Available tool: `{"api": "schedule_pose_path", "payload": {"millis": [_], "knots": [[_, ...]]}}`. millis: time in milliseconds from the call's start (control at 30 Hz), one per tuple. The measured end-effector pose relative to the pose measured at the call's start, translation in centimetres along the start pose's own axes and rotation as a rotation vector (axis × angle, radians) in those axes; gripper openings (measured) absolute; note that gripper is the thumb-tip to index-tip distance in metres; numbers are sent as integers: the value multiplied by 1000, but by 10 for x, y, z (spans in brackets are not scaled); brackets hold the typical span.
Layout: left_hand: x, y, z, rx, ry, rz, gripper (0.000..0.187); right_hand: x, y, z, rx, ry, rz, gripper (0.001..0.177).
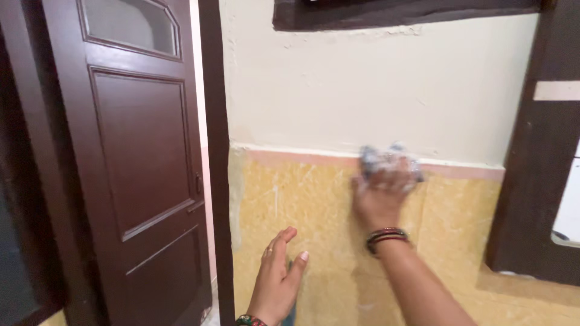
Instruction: The person cleans a bathroom sink and the surrounding wall tiles. They use a sponge and a cleaning solution from a bowl to scrub the sink basin, faucet, and wall tiles. The person also moves a bottle of liquid soap into a wall cabinet and places a brush on a shelf.
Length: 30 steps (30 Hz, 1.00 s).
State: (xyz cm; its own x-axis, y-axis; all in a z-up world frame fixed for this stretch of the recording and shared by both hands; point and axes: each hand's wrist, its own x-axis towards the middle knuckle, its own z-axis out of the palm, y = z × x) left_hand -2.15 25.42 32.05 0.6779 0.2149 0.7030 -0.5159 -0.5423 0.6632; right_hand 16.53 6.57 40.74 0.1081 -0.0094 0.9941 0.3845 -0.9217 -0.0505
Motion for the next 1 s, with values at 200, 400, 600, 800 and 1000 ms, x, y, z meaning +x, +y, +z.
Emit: {"api": "schedule_pose_path", "payload": {"millis": [200, 400, 600, 800, 1000], "knots": [[51, -27, -28, -59, 239, 123, 45, 5, -144, 89, 54, -316, -188, 65], [90, -47, -7, -345, 636, 192, 35, 28, -202, 96, -34, -396, -591, 61], [93, -16, 73, -622, 666, 236, 32, 50, -127, 36, 47, -555, -564, 40], [88, 16, 98, -573, 365, 296, 26, 43, 65, -83, -216, -230, -189, 45], [88, 34, 98, -658, 182, 262, 25, 50, 95, -140, -551, -135, -181, 25]]}}
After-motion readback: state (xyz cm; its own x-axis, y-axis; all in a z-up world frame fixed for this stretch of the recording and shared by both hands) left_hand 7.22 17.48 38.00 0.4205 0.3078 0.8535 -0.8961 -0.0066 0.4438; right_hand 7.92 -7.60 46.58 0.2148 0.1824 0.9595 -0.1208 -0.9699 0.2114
